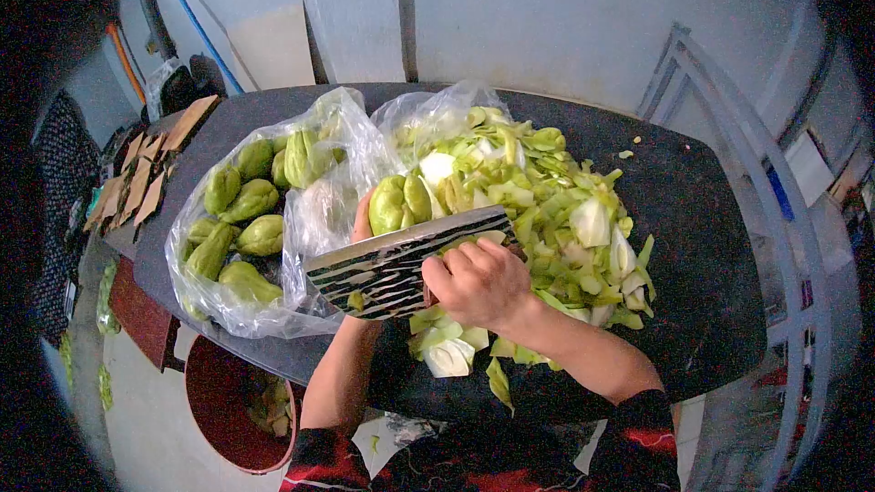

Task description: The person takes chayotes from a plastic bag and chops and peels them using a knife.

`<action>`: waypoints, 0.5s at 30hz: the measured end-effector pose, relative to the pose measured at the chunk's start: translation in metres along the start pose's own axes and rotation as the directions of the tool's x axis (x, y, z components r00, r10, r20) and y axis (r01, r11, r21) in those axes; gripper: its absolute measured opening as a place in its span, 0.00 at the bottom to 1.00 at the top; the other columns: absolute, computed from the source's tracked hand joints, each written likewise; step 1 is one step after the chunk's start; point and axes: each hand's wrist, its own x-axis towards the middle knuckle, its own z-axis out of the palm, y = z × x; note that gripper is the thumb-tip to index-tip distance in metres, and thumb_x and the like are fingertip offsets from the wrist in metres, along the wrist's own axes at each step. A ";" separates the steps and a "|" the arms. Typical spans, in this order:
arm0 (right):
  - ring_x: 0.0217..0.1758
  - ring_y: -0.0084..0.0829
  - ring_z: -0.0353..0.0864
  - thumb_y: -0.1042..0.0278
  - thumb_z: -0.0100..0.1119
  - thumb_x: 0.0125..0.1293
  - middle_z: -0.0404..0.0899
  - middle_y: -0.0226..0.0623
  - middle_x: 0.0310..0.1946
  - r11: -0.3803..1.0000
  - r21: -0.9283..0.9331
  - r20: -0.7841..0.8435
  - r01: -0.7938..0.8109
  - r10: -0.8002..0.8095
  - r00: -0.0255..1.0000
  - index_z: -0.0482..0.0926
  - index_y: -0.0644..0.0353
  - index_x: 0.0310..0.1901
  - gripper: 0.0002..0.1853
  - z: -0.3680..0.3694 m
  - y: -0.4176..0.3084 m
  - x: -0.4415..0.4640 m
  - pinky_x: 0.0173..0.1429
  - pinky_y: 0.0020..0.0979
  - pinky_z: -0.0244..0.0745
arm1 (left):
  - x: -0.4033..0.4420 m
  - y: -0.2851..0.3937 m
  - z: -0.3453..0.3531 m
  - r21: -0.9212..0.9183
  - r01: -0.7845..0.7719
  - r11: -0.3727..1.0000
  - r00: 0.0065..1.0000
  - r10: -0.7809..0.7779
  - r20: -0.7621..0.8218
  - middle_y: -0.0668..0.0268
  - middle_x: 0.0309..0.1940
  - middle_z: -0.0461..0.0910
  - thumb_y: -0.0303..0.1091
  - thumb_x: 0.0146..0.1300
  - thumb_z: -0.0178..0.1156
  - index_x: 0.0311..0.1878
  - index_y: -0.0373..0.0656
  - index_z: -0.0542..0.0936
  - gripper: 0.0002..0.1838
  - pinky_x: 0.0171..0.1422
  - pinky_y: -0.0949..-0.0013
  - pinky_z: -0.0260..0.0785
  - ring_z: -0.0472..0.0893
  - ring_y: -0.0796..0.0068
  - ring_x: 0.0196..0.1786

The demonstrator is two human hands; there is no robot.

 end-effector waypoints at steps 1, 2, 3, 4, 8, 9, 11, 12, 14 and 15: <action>0.19 0.31 0.71 0.72 0.58 0.47 0.65 0.30 0.15 1.000 0.001 0.003 0.001 -0.001 1.000 0.66 0.54 0.19 0.09 0.000 0.000 0.000 0.26 0.32 0.66 | 0.000 0.003 0.000 0.028 -0.014 1.000 1.000 0.014 0.000 0.60 0.58 0.75 0.36 0.61 0.68 0.68 0.37 0.66 0.35 0.65 0.69 0.68 0.76 0.72 0.58; 0.19 0.30 0.72 0.69 0.59 0.51 0.66 0.29 0.14 1.000 -0.026 0.032 0.018 -0.017 0.999 0.67 0.53 0.20 0.09 -0.002 0.000 0.000 0.26 0.31 0.67 | -0.001 0.004 0.000 0.026 -0.012 1.000 1.000 0.012 -0.001 0.60 0.58 0.75 0.36 0.61 0.68 0.68 0.37 0.66 0.35 0.65 0.69 0.68 0.76 0.72 0.58; 0.19 0.29 0.73 0.66 0.59 0.55 0.68 0.29 0.14 0.998 -0.054 0.060 0.035 -0.032 0.998 0.68 0.52 0.22 0.10 -0.003 0.001 -0.001 0.26 0.30 0.68 | -0.001 0.005 0.000 0.009 -0.010 1.000 1.000 0.009 0.015 0.61 0.58 0.75 0.36 0.62 0.68 0.68 0.37 0.66 0.34 0.65 0.69 0.68 0.76 0.72 0.58; 0.19 0.29 0.73 0.66 0.59 0.55 0.68 0.29 0.14 0.998 -0.054 0.062 0.036 -0.032 0.998 0.68 0.52 0.22 0.10 -0.003 0.002 -0.002 0.26 0.30 0.68 | -0.002 0.007 0.001 -0.009 -0.007 1.000 0.999 0.007 0.031 0.61 0.58 0.74 0.36 0.62 0.67 0.68 0.37 0.66 0.34 0.65 0.69 0.69 0.76 0.72 0.58; 0.20 0.38 0.78 0.75 0.63 0.47 0.73 0.36 0.16 0.976 0.017 0.092 -0.217 0.215 0.972 0.69 0.57 0.22 0.09 0.006 0.043 -0.013 0.26 0.37 0.72 | -0.008 0.018 -0.001 0.226 0.130 0.965 0.977 -0.163 0.134 0.58 0.52 0.78 0.26 0.45 0.71 0.68 0.34 0.65 0.43 0.63 0.68 0.69 0.78 0.70 0.54; 0.23 0.43 0.79 0.75 0.65 0.45 0.75 0.38 0.18 0.956 0.019 0.075 -0.293 0.291 0.954 0.70 0.58 0.24 0.10 0.002 0.052 -0.013 0.28 0.41 0.74 | -0.008 0.021 0.004 0.165 0.195 0.967 0.977 -0.205 0.051 0.58 0.50 0.80 0.23 0.39 0.69 0.67 0.33 0.66 0.45 0.63 0.67 0.69 0.79 0.69 0.52; 0.23 0.44 0.80 0.75 0.65 0.45 0.76 0.38 0.18 0.940 0.024 0.083 -0.340 0.337 0.938 0.70 0.58 0.24 0.11 -0.008 0.060 -0.016 0.29 0.41 0.74 | -0.011 0.035 0.011 0.193 0.088 0.977 0.988 -0.111 0.111 0.58 0.52 0.79 0.22 0.40 0.68 0.67 0.33 0.65 0.44 0.64 0.66 0.69 0.79 0.69 0.54; 0.24 0.45 0.80 0.75 0.65 0.45 0.76 0.38 0.19 0.918 0.036 0.100 -0.395 0.390 0.915 0.70 0.59 0.25 0.11 -0.013 0.061 -0.016 0.29 0.42 0.75 | -0.011 0.029 0.012 0.213 0.050 0.976 0.989 -0.078 0.128 0.58 0.52 0.79 0.23 0.40 0.69 0.67 0.33 0.64 0.45 0.64 0.66 0.69 0.79 0.69 0.55; 0.23 0.42 0.80 0.75 0.65 0.45 0.75 0.37 0.18 0.930 0.039 0.086 -0.367 0.362 0.928 0.69 0.58 0.24 0.11 -0.018 0.045 -0.017 0.28 0.41 0.74 | -0.013 0.023 0.012 0.162 0.064 0.985 0.988 -0.086 0.130 0.58 0.54 0.78 0.24 0.41 0.71 0.68 0.33 0.64 0.46 0.65 0.66 0.69 0.78 0.69 0.57; 0.22 0.40 0.79 0.76 0.64 0.44 0.74 0.36 0.17 0.961 0.059 0.084 -0.270 0.265 0.961 0.70 0.57 0.23 0.10 -0.020 0.036 -0.016 0.27 0.40 0.73 | -0.014 0.021 0.011 0.116 0.070 0.991 0.987 -0.086 0.133 0.57 0.56 0.77 0.25 0.41 0.72 0.69 0.34 0.63 0.47 0.66 0.66 0.68 0.77 0.69 0.58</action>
